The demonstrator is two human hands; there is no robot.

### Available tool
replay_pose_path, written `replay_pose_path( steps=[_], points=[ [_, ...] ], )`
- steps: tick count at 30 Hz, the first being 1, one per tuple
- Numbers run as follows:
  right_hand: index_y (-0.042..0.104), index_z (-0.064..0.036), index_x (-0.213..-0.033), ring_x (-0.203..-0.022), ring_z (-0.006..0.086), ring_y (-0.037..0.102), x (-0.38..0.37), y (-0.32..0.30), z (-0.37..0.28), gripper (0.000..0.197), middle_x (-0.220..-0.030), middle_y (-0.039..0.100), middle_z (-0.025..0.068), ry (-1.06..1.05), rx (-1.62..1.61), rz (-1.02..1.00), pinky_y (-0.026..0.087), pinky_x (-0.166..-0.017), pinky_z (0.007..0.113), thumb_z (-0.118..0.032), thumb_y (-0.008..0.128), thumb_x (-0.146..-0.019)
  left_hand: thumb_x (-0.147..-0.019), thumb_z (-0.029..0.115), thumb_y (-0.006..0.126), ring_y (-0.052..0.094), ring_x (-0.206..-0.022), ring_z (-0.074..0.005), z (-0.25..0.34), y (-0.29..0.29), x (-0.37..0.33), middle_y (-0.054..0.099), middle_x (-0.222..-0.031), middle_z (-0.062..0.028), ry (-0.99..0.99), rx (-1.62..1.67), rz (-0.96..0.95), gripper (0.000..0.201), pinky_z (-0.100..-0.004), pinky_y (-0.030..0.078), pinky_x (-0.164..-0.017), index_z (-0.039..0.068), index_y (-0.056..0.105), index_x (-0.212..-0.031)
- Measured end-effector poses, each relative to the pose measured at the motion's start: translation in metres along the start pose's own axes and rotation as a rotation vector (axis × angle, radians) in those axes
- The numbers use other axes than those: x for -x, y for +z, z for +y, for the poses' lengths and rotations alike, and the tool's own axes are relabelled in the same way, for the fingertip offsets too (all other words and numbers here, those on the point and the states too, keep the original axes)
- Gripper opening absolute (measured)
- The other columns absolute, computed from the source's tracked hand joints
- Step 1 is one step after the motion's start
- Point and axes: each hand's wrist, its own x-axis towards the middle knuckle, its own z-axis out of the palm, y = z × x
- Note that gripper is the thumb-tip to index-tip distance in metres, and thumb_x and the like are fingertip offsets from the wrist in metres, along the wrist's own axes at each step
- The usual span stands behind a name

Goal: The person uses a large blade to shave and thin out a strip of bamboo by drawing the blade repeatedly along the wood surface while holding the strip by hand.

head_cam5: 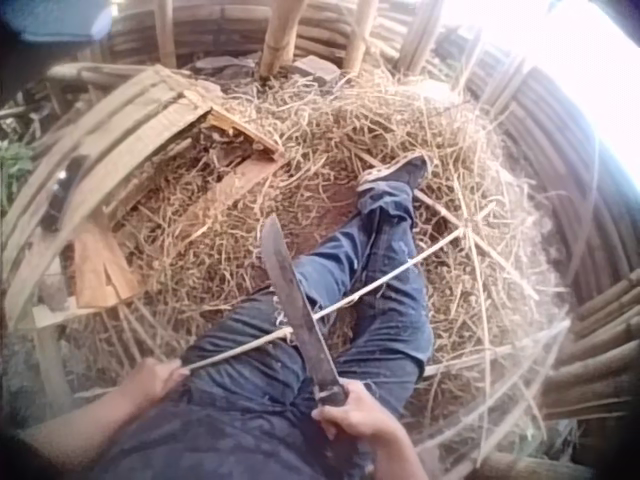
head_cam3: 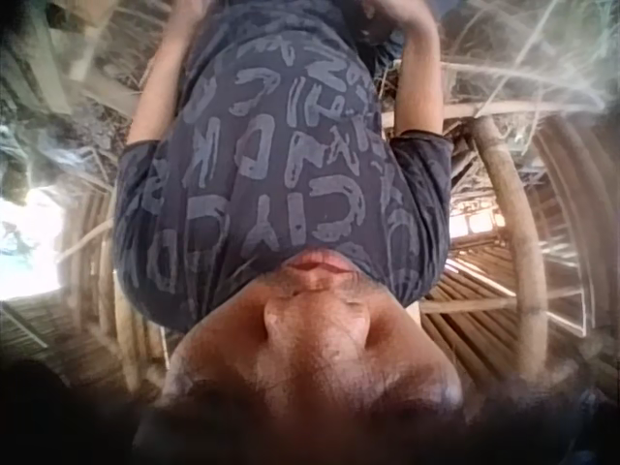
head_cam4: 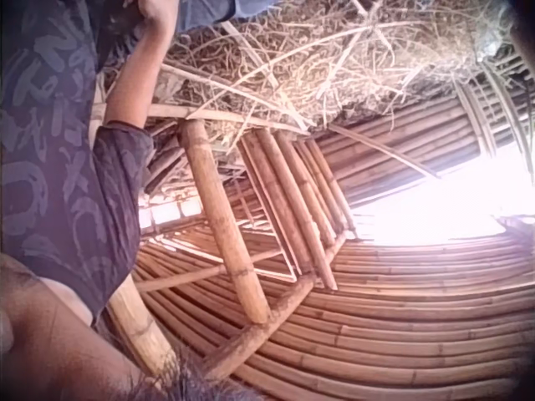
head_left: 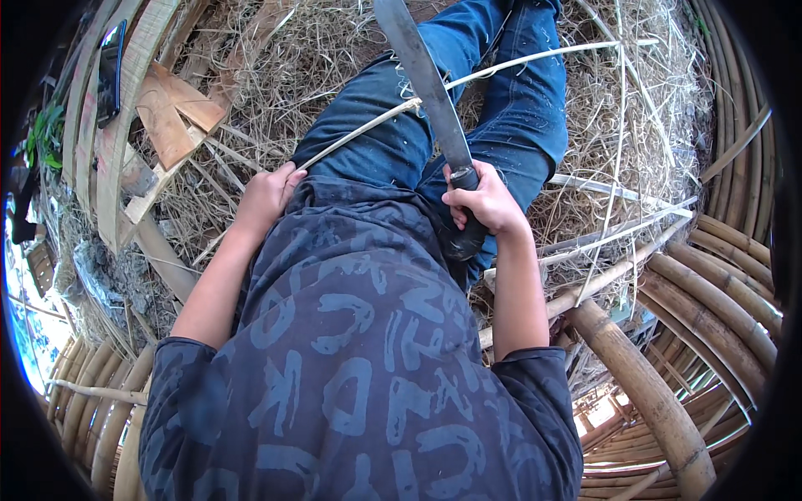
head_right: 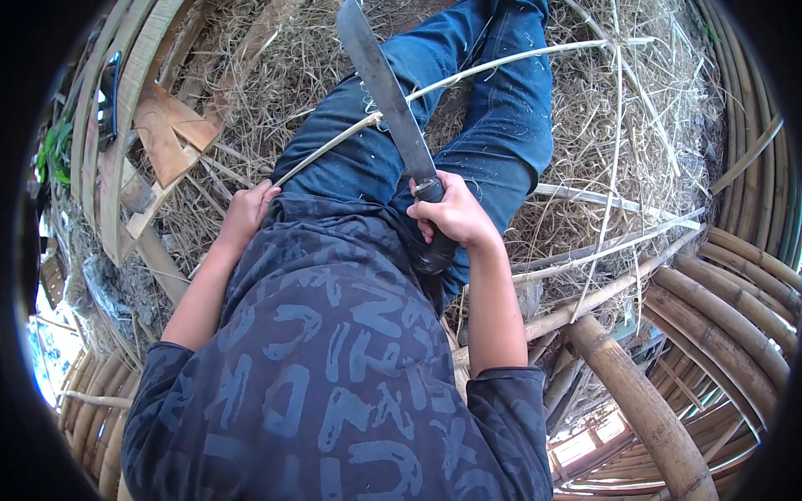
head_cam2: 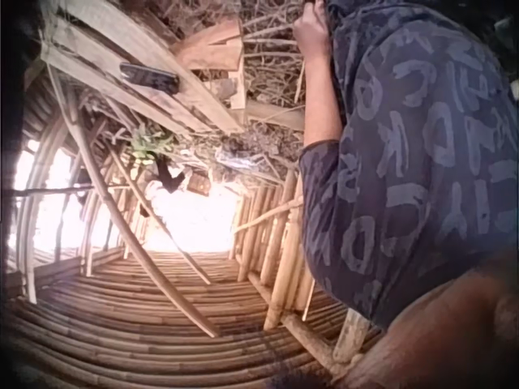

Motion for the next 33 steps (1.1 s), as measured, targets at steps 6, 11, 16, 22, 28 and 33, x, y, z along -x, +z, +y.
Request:
replay_pose_path(
  steps=[6,11,16,22,28,33],
  points=[
    [0.05,-0.0012,-0.09,-0.042,0.0126,0.052,-0.007,0.033,0.01,0.02,-0.059,0.052,0.0035,-0.118,-0.208,0.022,0.044,-0.041,0.029,0.004,0.064,-0.075,-0.096,0.029,0.053,0.057,-0.063,-0.0439,0.001,0.001,-0.001,0.055,-0.064,-0.0254,-0.005,0.118,0.011,0.031,-0.0473,0.042,-0.054,0.0,0.059,-0.088],
    [0.054,-0.0009,-0.088,-0.042,0.0103,0.051,0.001,0.004,-0.025,0.019,-0.058,0.054,0.002,-0.294,0.128,0.353,0.041,-0.039,0.025,0.0,0.066,-0.074,-0.096,0.03,0.053,0.057,-0.063,-0.044,-0.007,0.005,0.002,0.055,-0.063,-0.0254,0.007,0.077,0.034,0.031,-0.0478,0.042,-0.054,0.0,0.06,-0.089],
    [0.057,-0.0005,-0.084,-0.04,0.01,0.049,0.005,-0.082,-0.074,0.017,-0.055,0.054,0.0029,-0.338,0.362,0.654,0.039,-0.038,0.025,-0.009,0.07,-0.076,-0.096,0.03,0.053,0.057,-0.062,-0.0437,-0.01,0.006,0.002,0.055,-0.062,-0.0249,0.028,0.036,0.041,0.031,-0.0477,0.042,-0.053,0.0,0.059,-0.089],
    [0.056,0.0025,-0.08,-0.043,0.0143,0.055,-0.026,-0.09,-0.07,0.008,-0.057,0.056,0.0076,-0.358,0.349,0.734,0.046,-0.042,0.029,-0.002,0.06,-0.075,-0.097,0.029,0.052,0.057,-0.062,-0.0437,-0.003,0.001,-0.003,0.055,-0.063,-0.0249,-0.011,0.011,-0.008,0.03,-0.0473,0.042,-0.053,0.001,0.059,-0.089],
    [0.055,0.002,-0.082,-0.042,0.0136,0.054,-0.033,-0.045,-0.046,0.011,-0.058,0.056,0.0055,-0.268,0.269,0.44,0.044,-0.04,0.029,0.0,0.062,-0.074,-0.097,0.029,0.051,0.056,-0.065,-0.0446,0.005,-0.004,-0.001,0.054,-0.065,-0.0253,-0.07,0.073,-0.025,0.031,-0.0464,0.042,-0.054,0.0,0.059,-0.09],
    [0.054,0.0004,-0.08,-0.042,0.0139,0.052,-0.035,-0.074,-0.066,0.011,-0.059,0.055,0.0069,-0.361,0.097,0.616,0.045,-0.04,0.028,0.003,0.061,-0.073,-0.097,0.029,0.051,0.056,-0.065,-0.0445,0.0,-0.003,-0.004,0.055,-0.066,-0.0257,-0.027,0.075,-0.055,0.031,-0.0466,0.042,-0.055,0.0,0.057,-0.088]
  ],
)
